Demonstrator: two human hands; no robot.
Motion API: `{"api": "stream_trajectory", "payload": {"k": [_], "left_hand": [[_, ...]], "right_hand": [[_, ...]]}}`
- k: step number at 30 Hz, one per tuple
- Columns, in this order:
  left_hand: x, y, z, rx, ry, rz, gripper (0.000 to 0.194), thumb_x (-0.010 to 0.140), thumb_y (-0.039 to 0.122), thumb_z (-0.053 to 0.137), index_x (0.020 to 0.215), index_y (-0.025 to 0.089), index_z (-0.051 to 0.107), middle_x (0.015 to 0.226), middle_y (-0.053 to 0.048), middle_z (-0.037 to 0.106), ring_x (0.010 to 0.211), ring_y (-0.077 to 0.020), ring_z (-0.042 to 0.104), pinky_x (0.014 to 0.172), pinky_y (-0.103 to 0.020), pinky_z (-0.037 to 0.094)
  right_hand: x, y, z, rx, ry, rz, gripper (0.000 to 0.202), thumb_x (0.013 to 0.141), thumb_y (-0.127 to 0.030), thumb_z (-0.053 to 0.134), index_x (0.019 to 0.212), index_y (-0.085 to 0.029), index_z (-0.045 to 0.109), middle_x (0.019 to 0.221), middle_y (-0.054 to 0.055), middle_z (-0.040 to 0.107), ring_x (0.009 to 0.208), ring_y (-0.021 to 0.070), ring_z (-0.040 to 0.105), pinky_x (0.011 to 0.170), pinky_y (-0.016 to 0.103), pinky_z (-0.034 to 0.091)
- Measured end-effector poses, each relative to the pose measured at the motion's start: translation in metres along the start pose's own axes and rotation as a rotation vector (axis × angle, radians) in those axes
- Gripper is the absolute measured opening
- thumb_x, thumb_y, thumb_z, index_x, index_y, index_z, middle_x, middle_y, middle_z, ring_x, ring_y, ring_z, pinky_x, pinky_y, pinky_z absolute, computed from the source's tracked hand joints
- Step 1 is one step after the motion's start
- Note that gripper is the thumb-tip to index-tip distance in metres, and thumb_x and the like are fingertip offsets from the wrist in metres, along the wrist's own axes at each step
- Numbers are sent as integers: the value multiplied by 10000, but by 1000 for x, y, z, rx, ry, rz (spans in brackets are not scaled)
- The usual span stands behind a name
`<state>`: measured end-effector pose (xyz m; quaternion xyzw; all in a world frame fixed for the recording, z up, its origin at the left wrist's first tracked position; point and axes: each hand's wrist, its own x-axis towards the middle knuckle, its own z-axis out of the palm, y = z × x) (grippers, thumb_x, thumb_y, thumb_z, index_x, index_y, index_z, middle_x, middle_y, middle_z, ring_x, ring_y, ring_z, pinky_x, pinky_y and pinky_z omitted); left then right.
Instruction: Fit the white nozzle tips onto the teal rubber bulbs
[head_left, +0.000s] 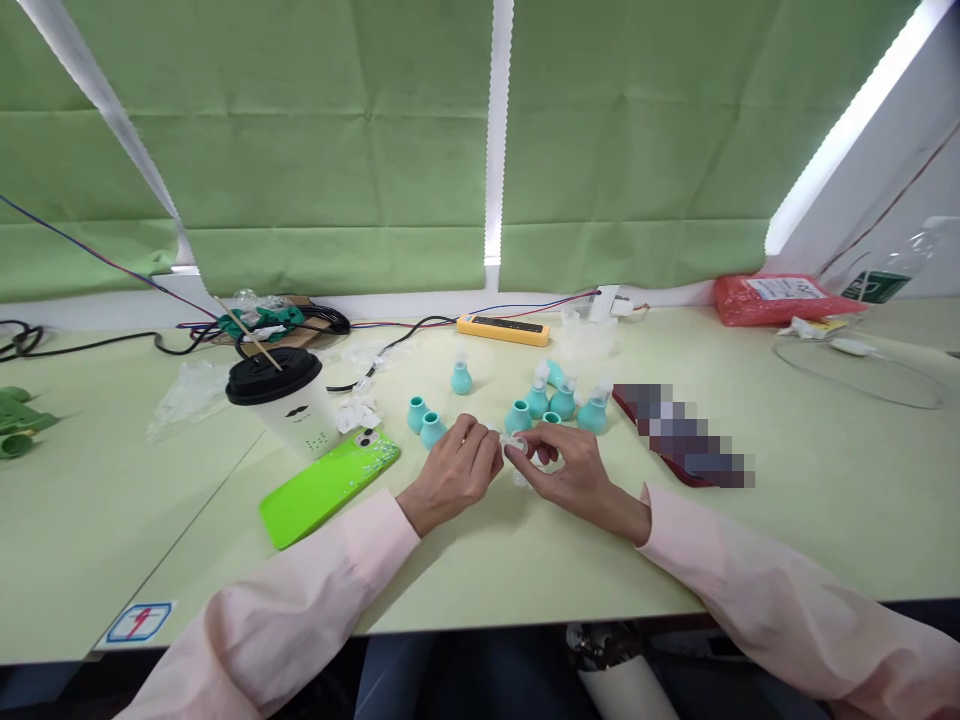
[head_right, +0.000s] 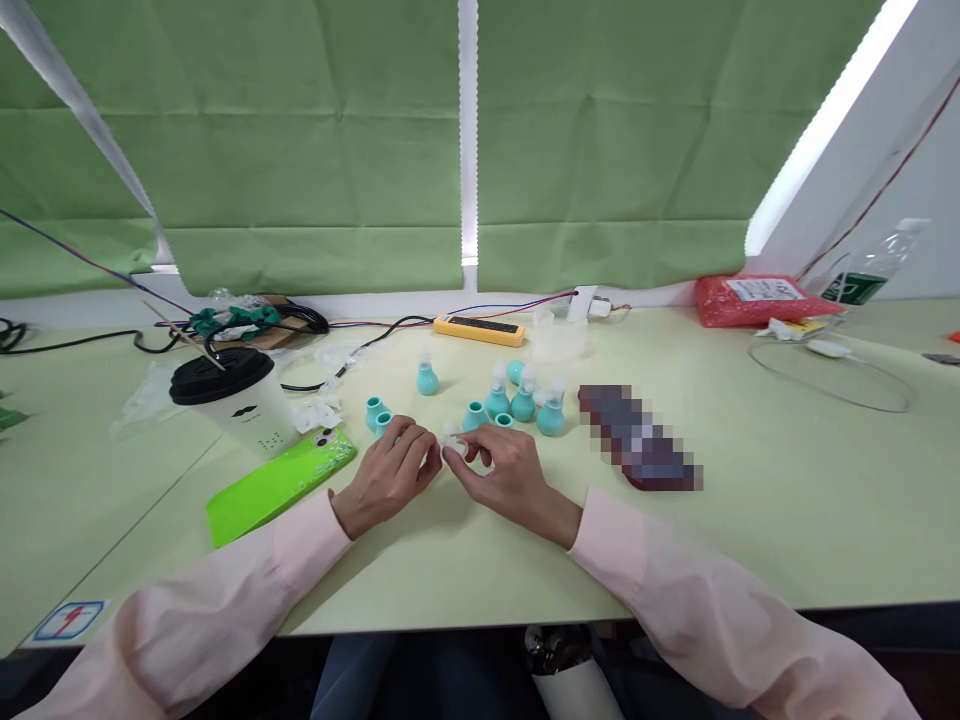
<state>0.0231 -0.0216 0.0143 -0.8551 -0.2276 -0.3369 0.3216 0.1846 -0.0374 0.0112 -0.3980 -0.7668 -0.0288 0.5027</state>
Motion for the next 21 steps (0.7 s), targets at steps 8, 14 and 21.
{"api": "stream_trajectory", "payload": {"k": [8, 14, 21], "left_hand": [[4, -3, -5, -11, -152, -24, 131, 780, 119, 401, 718, 111, 516, 662, -62, 486, 681, -169, 411, 563, -296, 379], [-2, -10, 8, -104, -385, -240, 175, 794, 154, 395, 729, 127, 556, 803, -98, 475, 804, -211, 375, 613, -333, 374], [-10, -5, 12, -93, -477, -254, 169, 779, 129, 413, 704, 128, 565, 794, -95, 435, 806, -217, 360, 622, -336, 359]], "right_hand": [[3, 5, -4, -49, -86, 32, 128, 705, -270, 524, 777, -181, 581, 554, -8, 552, 456, 97, 456, 500, 253, 347], [2, 7, -2, -262, -248, -59, 141, 691, -223, 529, 807, -184, 600, 708, 27, 603, 651, 162, 515, 646, 330, 272], [-2, 19, 5, -305, -317, -148, 157, 715, -290, 539, 863, -271, 589, 717, 21, 523, 698, 185, 454, 615, 324, 246]]}}
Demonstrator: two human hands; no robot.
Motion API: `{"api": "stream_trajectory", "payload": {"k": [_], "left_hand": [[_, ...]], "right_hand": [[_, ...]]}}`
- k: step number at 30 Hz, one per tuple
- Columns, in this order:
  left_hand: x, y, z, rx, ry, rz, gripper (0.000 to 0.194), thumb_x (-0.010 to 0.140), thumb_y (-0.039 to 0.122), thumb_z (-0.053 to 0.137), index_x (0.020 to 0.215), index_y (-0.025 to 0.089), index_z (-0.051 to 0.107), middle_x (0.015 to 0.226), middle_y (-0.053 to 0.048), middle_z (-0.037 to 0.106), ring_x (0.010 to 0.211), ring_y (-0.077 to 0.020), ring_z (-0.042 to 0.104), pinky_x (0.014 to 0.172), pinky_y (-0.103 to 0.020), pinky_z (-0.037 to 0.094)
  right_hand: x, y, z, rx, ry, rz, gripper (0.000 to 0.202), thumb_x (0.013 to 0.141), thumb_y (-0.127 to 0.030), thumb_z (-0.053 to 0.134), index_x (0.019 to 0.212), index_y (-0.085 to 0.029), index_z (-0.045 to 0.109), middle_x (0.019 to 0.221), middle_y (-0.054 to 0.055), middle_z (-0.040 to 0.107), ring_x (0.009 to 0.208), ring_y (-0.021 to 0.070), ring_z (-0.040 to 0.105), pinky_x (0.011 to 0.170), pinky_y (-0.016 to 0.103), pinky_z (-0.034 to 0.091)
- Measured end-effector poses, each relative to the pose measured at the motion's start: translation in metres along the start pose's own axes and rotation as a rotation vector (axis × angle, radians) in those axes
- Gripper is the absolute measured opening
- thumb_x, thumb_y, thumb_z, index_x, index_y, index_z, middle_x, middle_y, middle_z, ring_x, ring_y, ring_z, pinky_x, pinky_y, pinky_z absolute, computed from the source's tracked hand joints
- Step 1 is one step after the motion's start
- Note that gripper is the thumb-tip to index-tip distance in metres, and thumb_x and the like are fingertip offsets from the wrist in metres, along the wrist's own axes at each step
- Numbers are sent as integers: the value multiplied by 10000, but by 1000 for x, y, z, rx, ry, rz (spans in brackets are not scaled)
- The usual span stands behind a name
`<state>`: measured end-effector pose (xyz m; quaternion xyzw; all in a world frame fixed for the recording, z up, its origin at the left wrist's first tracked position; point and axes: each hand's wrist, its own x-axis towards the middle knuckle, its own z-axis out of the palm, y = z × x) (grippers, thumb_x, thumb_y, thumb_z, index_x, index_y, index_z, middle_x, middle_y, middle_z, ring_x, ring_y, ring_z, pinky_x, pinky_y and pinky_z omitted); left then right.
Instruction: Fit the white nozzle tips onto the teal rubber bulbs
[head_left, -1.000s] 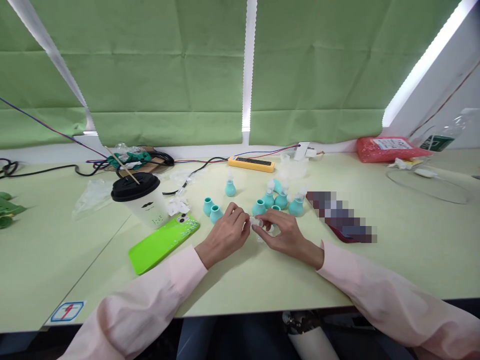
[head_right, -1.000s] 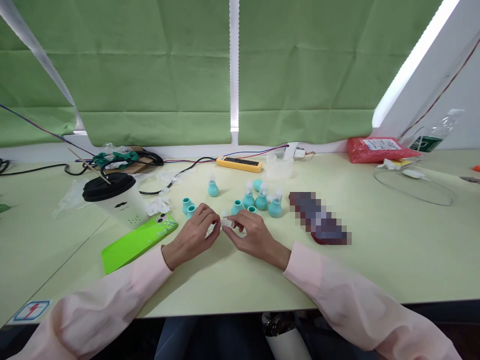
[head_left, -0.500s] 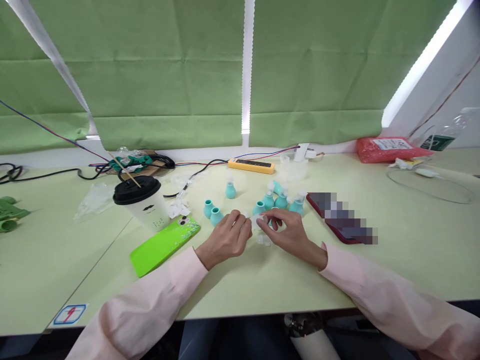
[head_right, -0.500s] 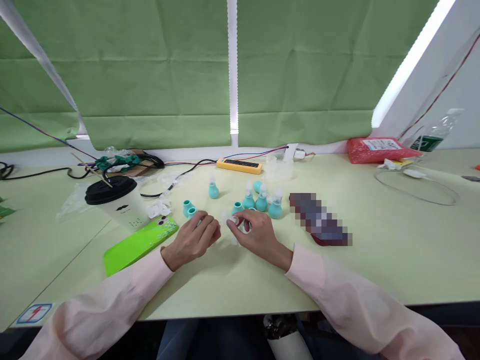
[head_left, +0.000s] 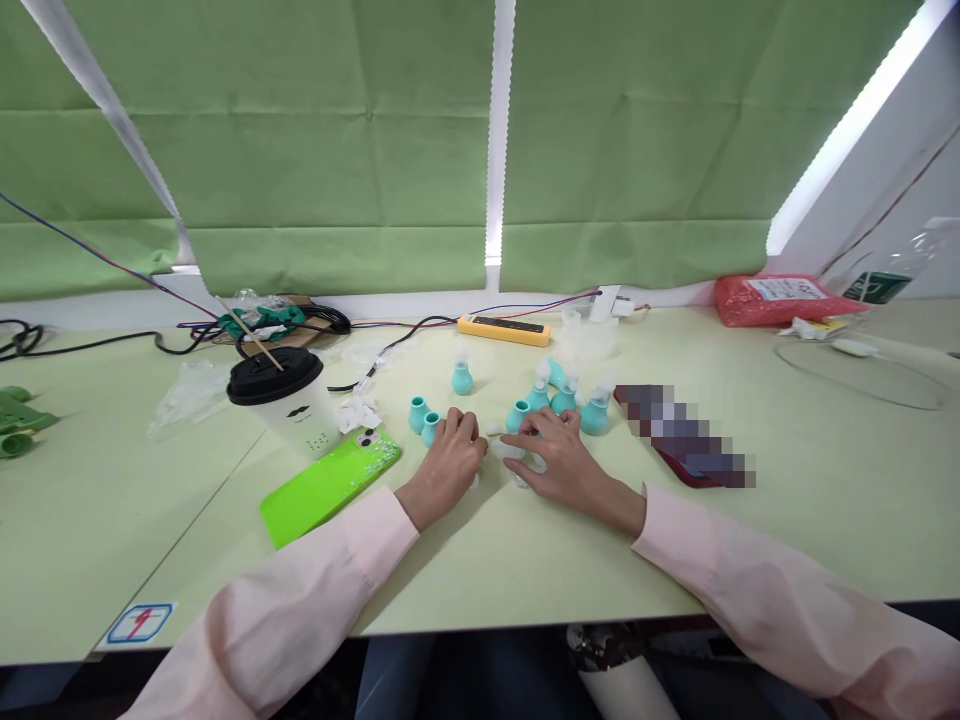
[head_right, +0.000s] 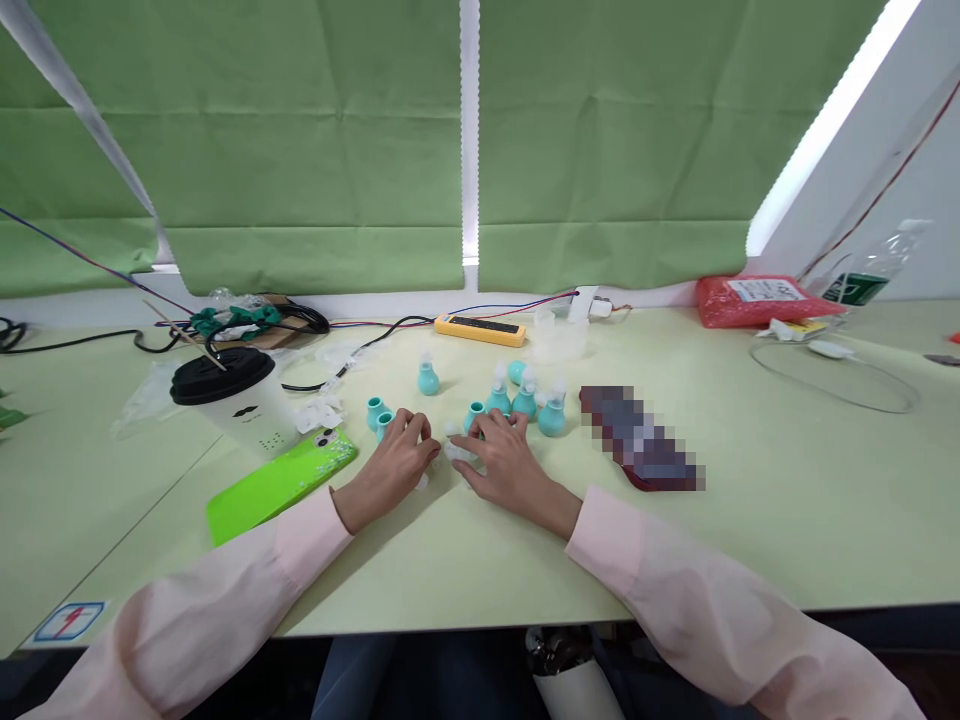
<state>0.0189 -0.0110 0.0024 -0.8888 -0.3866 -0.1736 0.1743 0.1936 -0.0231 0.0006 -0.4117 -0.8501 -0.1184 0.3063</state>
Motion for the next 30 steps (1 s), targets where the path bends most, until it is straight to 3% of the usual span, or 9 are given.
{"api": "stream_trajectory", "payload": {"k": [4, 8, 12, 14, 17, 20, 23, 26, 30], "left_hand": [[0, 1, -1, -24, 14, -7, 159, 775, 117, 410, 738, 134, 563, 778, -92, 437, 785, -212, 364, 621, -340, 358], [2, 2, -7, -49, 24, -27, 187, 787, 119, 376, 779, 128, 562, 771, -95, 446, 767, -209, 371, 614, -349, 359], [3, 5, -14, -68, 32, -41, 213, 801, 162, 352, 822, 113, 559, 789, -106, 457, 781, -214, 378, 629, -363, 365], [2, 6, -16, -90, 54, -35, 201, 797, 182, 367, 839, 119, 553, 797, -105, 459, 785, -215, 384, 637, -371, 367], [2, 7, -17, -111, 75, -36, 183, 788, 197, 388, 841, 129, 549, 803, -100, 461, 787, -215, 390, 642, -377, 370], [2, 7, -19, -109, 80, -46, 174, 782, 199, 397, 835, 132, 548, 803, -99, 463, 796, -219, 389, 641, -375, 372], [2, 8, -20, -99, 76, -53, 176, 780, 200, 393, 831, 129, 546, 804, -103, 464, 804, -223, 384, 643, -374, 374], [2, 8, -22, -94, 73, -56, 188, 784, 206, 384, 840, 127, 545, 809, -105, 466, 806, -224, 384, 648, -375, 374], [2, 8, -24, -108, 112, -66, 221, 792, 232, 372, 902, 121, 528, 833, -109, 472, 814, -224, 392, 665, -377, 373]], "right_hand": [[0, 2, 3, 16, 47, -47, 176, 709, -301, 548, 880, -266, 568, 701, 26, 494, 685, 188, 454, 605, 328, 271], [6, 9, -15, -30, 287, -3, 191, 704, -283, 544, 885, -222, 548, 734, 40, 490, 709, 187, 470, 648, 353, 304], [16, 35, -39, -217, 572, 305, 431, 651, -320, 571, 1039, -167, 463, 951, 120, 432, 930, 270, 402, 749, 408, 309], [19, 52, -43, -246, 594, 442, 617, 608, -347, 587, 1142, -151, 345, 1086, 154, 356, 1028, 306, 319, 792, 448, 285], [19, 75, -35, -116, 496, 568, 775, 551, -339, 605, 1191, -153, 209, 1134, 157, 303, 1051, 305, 306, 762, 447, 326], [13, 90, -17, 121, 365, 655, 655, 550, -275, 573, 1116, -152, 265, 1031, 130, 403, 895, 245, 448, 653, 365, 392], [8, 91, -3, 337, 315, 741, 406, 592, -224, 498, 967, -181, 348, 760, 29, 513, 609, 166, 499, 526, 297, 389], [7, 84, 1, 362, 363, 758, 197, 617, -183, 426, 808, -196, 380, 650, -6, 497, 539, 144, 472, 497, 275, 368], [11, 70, -6, 333, 508, 715, 168, 610, -128, 376, 754, -206, 341, 691, -6, 443, 560, 128, 434, 509, 267, 356]]}}
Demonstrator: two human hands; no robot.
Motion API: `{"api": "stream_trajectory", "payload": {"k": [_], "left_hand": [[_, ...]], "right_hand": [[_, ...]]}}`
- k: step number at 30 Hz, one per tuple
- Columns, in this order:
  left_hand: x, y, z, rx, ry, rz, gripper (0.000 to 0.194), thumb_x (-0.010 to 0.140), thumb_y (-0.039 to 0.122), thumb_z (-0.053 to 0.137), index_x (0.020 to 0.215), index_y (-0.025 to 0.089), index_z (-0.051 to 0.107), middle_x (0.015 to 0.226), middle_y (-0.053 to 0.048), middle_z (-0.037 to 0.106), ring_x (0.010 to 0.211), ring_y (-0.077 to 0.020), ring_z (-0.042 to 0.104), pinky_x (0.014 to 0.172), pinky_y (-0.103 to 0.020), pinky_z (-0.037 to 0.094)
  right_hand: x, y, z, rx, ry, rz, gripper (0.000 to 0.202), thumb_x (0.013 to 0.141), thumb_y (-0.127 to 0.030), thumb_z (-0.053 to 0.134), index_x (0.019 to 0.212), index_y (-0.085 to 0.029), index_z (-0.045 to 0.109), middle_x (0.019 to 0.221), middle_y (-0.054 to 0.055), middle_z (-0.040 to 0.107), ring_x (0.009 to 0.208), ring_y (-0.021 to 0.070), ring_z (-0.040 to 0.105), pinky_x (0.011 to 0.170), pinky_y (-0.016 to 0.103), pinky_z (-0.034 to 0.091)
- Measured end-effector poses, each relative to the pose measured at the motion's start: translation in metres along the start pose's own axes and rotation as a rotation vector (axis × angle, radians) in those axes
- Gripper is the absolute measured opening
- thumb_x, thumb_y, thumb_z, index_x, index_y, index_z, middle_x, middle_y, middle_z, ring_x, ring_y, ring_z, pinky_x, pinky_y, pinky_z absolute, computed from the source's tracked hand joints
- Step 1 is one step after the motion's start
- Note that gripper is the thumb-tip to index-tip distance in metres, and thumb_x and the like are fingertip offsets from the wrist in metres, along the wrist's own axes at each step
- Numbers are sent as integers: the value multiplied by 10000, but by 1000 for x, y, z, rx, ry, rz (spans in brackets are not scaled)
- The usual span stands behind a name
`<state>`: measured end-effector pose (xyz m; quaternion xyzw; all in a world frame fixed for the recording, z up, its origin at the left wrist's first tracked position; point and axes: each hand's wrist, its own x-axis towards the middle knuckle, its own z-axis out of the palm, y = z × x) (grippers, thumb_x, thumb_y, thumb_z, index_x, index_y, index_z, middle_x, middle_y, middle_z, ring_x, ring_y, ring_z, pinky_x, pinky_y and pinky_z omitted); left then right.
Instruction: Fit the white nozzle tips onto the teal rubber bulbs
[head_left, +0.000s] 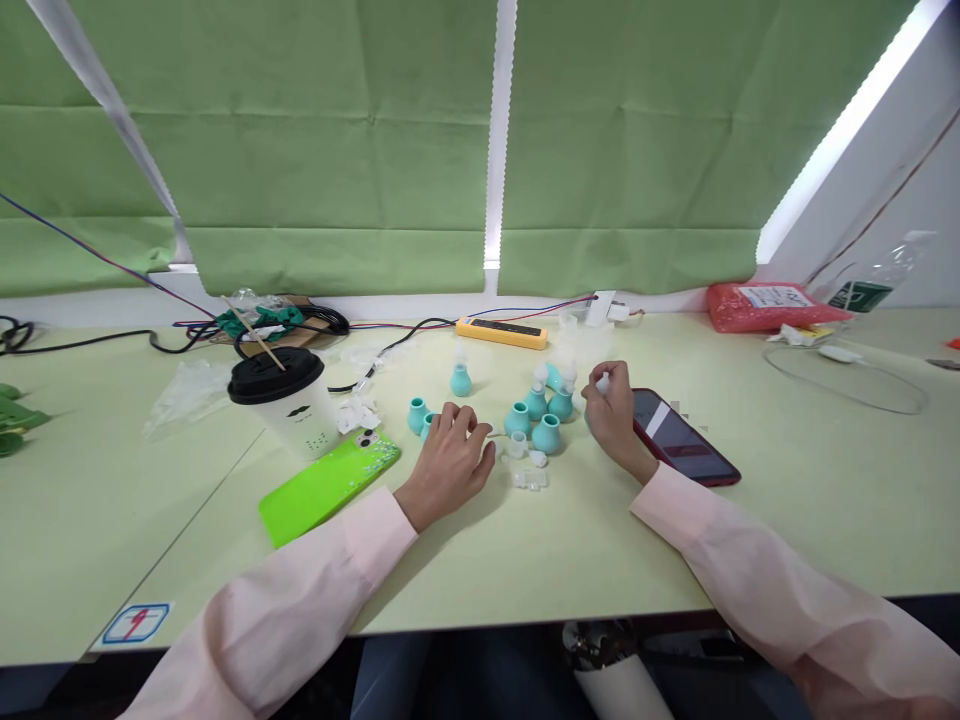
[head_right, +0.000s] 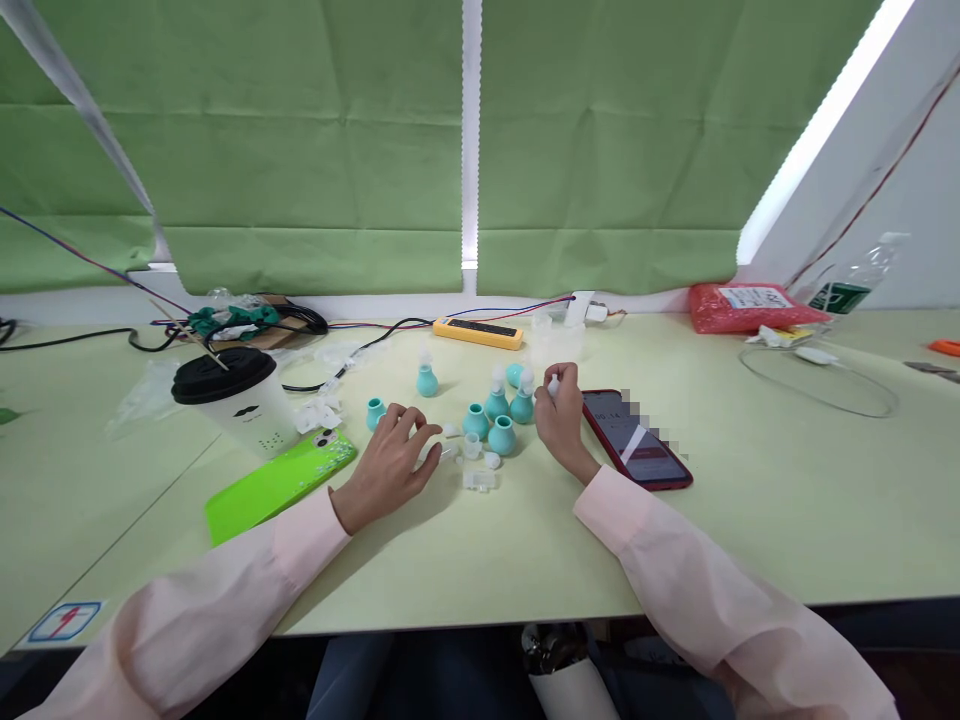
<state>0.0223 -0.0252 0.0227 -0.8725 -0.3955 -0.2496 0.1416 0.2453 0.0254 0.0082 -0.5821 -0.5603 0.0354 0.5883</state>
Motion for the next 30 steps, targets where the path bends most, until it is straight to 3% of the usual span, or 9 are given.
{"api": "stream_trajectory", "payload": {"k": [2, 5, 7, 12, 20, 23, 26, 30], "left_hand": [[0, 0, -2, -36, 34, 15, 228, 797, 249, 365, 899, 116, 520, 813, -105, 482, 795, -214, 398, 672, -372, 372], [0, 1, -8, -139, 69, 51, 214, 800, 282, 364, 803, 124, 509, 736, -81, 495, 728, -189, 399, 644, -338, 372], [-1, 3, -11, -229, 63, 78, 233, 795, 331, 370, 752, 134, 487, 697, -66, 498, 692, -176, 396, 608, -314, 368], [-5, 12, -11, -439, -29, 178, 384, 780, 496, 301, 727, 147, 451, 672, -48, 489, 660, -162, 391, 571, -287, 357], [-11, 27, -8, -479, -134, 202, 361, 850, 345, 152, 779, 149, 447, 746, -62, 520, 691, -165, 399, 612, -286, 372], [-12, 29, -7, -485, -114, 214, 343, 843, 355, 182, 803, 147, 451, 756, -65, 518, 692, -168, 403, 596, -282, 379], [-13, 30, -2, -471, -65, 181, 304, 846, 265, 179, 802, 142, 454, 719, -59, 512, 675, -163, 398, 593, -278, 379], [-12, 25, 3, -474, 55, 97, 283, 841, 183, 180, 742, 138, 441, 659, -48, 484, 638, -150, 384, 601, -276, 368]], "right_hand": [[-5, -10, -3, 63, 80, -148, 202, 605, -115, 382, 768, -209, 311, 701, -7, 403, 548, 118, 409, 498, 261, 355], [-21, -30, -9, 82, 50, -448, 281, 576, -112, 439, 778, -214, 273, 694, -6, 364, 561, 125, 406, 485, 264, 361], [-37, -44, -12, 11, -73, -629, 323, 561, -113, 465, 792, -214, 262, 693, 9, 376, 645, 163, 448, 467, 260, 361], [-75, -66, -11, -170, -411, -856, 334, 610, -122, 411, 889, -205, 246, 832, 63, 401, 649, 159, 469, 380, 222, 325], [-89, -61, -7, -187, -466, -864, 337, 639, -108, 377, 937, -175, 235, 841, 66, 370, 693, 174, 462, 392, 224, 318], [-90, -62, -8, -160, -452, -884, 346, 619, -94, 384, 928, -167, 245, 866, 79, 369, 701, 170, 456, 410, 227, 328], [-87, -65, -9, -162, -391, -897, 348, 622, -81, 404, 929, -165, 263, 877, 83, 388, 716, 165, 461, 436, 226, 340], [-76, -71, -13, -351, -326, -886, 285, 642, -141, 461, 914, -162, 377, 966, 100, 458, 761, 184, 483, 566, 280, 373]]}}
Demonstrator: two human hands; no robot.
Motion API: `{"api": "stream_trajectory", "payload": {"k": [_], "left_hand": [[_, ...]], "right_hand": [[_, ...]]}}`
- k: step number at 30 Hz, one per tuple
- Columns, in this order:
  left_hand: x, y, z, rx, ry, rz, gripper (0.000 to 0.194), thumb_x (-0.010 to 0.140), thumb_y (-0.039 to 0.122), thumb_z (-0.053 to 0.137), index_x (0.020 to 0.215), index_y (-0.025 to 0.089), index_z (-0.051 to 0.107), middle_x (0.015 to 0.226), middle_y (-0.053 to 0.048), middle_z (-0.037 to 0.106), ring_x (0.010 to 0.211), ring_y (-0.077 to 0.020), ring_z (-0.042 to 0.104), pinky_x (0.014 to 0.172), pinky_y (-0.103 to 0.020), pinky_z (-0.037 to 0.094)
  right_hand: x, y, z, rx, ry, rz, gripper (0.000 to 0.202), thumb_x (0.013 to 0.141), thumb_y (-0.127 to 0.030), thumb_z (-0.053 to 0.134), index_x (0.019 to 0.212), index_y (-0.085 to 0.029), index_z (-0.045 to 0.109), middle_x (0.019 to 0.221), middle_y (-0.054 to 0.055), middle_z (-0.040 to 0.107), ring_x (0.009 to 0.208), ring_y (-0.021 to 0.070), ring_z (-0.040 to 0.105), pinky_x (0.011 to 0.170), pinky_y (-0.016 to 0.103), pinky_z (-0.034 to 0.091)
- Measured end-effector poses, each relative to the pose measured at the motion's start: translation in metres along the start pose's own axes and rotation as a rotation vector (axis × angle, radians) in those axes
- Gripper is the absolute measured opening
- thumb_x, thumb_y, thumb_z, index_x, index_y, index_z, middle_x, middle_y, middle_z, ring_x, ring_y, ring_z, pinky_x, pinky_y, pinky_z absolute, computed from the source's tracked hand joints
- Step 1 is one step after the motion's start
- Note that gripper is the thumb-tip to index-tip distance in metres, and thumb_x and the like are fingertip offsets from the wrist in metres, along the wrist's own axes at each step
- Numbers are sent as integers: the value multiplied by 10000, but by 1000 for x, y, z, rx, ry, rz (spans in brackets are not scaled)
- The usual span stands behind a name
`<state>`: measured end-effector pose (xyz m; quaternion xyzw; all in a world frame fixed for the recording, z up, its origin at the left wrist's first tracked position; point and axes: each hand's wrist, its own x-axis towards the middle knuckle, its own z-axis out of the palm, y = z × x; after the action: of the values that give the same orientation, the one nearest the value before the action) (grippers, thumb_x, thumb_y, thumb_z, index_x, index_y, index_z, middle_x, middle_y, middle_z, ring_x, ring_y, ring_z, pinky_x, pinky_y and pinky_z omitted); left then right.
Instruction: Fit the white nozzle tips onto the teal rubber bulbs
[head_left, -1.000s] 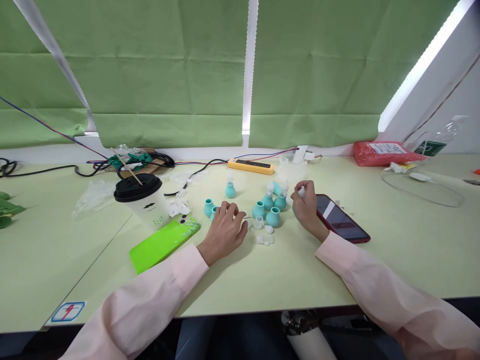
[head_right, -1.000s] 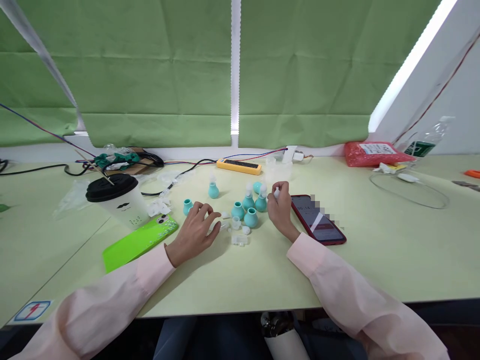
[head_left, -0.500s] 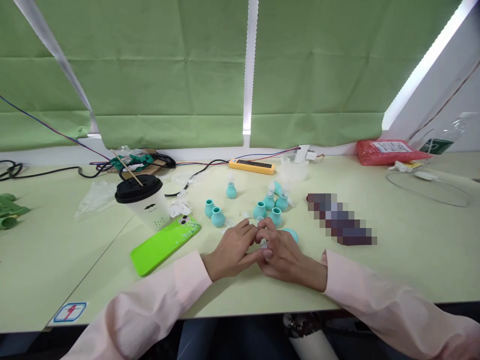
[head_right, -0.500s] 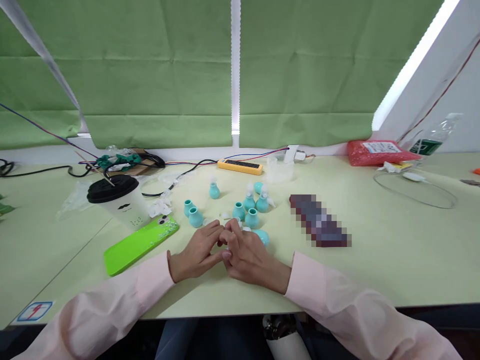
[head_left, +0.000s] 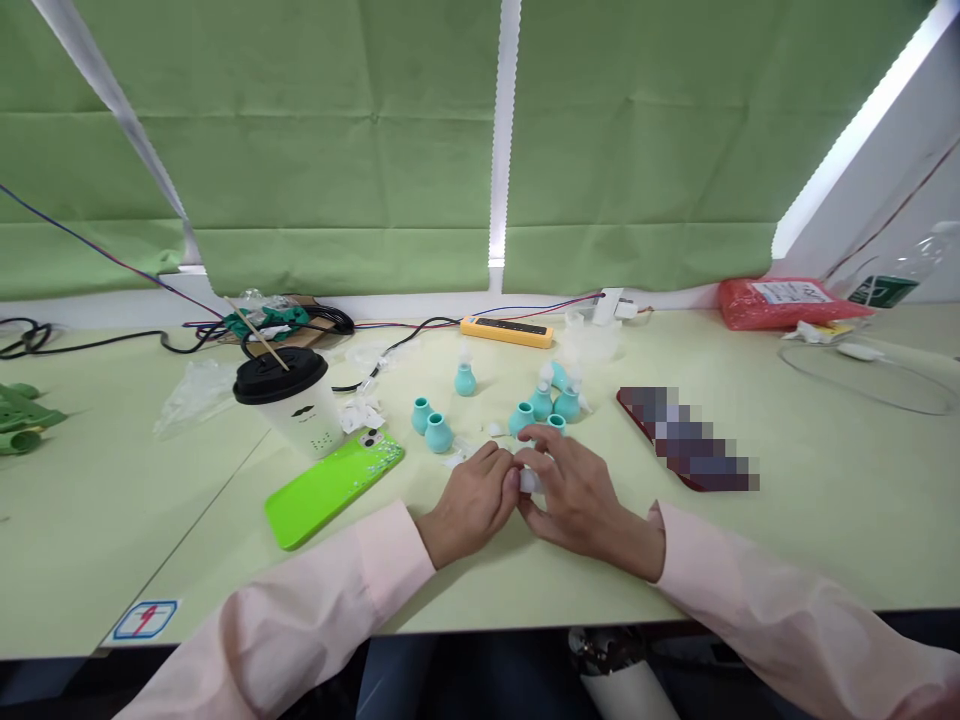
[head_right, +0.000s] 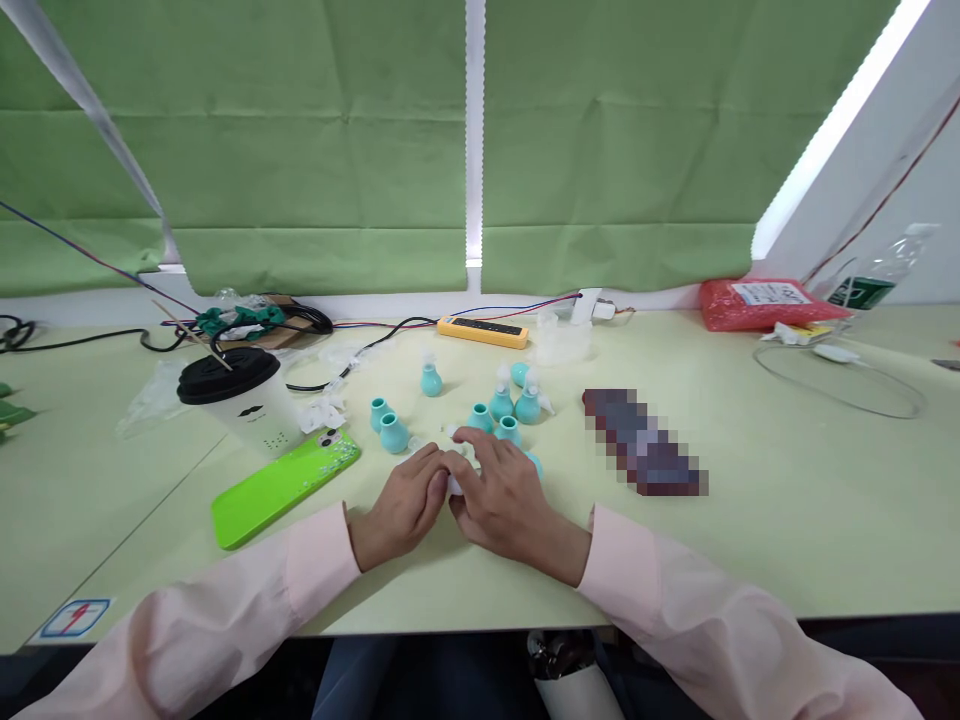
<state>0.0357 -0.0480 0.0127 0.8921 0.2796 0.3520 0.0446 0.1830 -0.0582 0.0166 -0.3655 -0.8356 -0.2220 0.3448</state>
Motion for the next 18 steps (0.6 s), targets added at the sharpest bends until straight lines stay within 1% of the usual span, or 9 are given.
{"api": "stream_trajectory", "payload": {"k": [2, 4, 5, 7, 10, 13, 15, 16, 18], "left_hand": [[0, -3, -3, -27, 64, -21, 280, 841, 167, 177, 721, 141, 429, 639, -38, 461, 617, -139, 376, 595, -271, 354], [1, -4, -8, -76, 91, -49, 289, 844, 169, 171, 713, 142, 427, 618, -25, 436, 596, -128, 368, 576, -263, 336], [1, -3, -10, -107, 82, -66, 293, 847, 187, 176, 706, 143, 429, 609, -19, 425, 585, -123, 365, 563, -259, 325], [2, -2, -14, -175, 28, -117, 307, 847, 256, 212, 650, 149, 422, 577, -4, 398, 554, -112, 354, 532, -252, 299], [5, 0, -15, -360, -84, -307, 398, 833, 364, 245, 509, 157, 350, 483, 25, 326, 470, -84, 306, 477, -237, 258], [10, -4, -14, -709, -174, -571, 470, 826, 446, 161, 462, 171, 276, 404, 46, 267, 383, -63, 249, 409, -223, 224], [13, -10, -15, -850, -165, -666, 471, 814, 481, 102, 480, 184, 247, 385, 55, 242, 353, -63, 224, 378, -215, 211], [14, -14, -17, -828, -129, -674, 465, 815, 479, 90, 495, 185, 253, 393, 55, 250, 355, -66, 232, 377, -213, 220], [16, -23, -22, -557, -23, -604, 436, 824, 456, 151, 542, 174, 329, 453, 35, 326, 418, -83, 312, 423, -219, 276]], "right_hand": [[4, 5, -3, -118, -76, 44, 160, 662, -171, 464, 821, -157, 457, 851, 73, 532, 719, 189, 499, 611, 302, 350], [6, 10, -5, -182, -149, 84, 49, 693, -170, 441, 685, -156, 487, 648, 31, 545, 589, 156, 494, 550, 273, 302], [7, 11, -5, -191, -185, 97, 86, 701, -166, 432, 635, -155, 485, 578, 17, 531, 524, 136, 475, 505, 260, 263], [6, 11, -5, -175, -249, 110, 108, 692, -167, 437, 599, -152, 489, 534, 10, 528, 455, 115, 440, 454, 253, 182], [4, 9, -4, -112, -318, 110, 61, 642, -160, 454, 602, -147, 497, 543, 13, 548, 435, 108, 422, 441, 253, 130], [2, 9, -2, -47, -291, 82, 68, 628, -148, 434, 585, -150, 486, 524, 7, 540, 428, 106, 407, 440, 250, 130], [0, 10, 0, -9, -224, 65, 75, 630, -142, 421, 583, -154, 478, 522, 4, 536, 434, 107, 410, 442, 247, 145], [0, 12, 1, 14, -194, 66, 72, 627, -138, 417, 590, -156, 476, 528, 3, 538, 442, 108, 416, 444, 244, 157], [0, 13, 2, 66, -158, 105, 53, 622, -138, 417, 608, -161, 463, 535, 0, 534, 459, 111, 429, 446, 237, 185]]}}
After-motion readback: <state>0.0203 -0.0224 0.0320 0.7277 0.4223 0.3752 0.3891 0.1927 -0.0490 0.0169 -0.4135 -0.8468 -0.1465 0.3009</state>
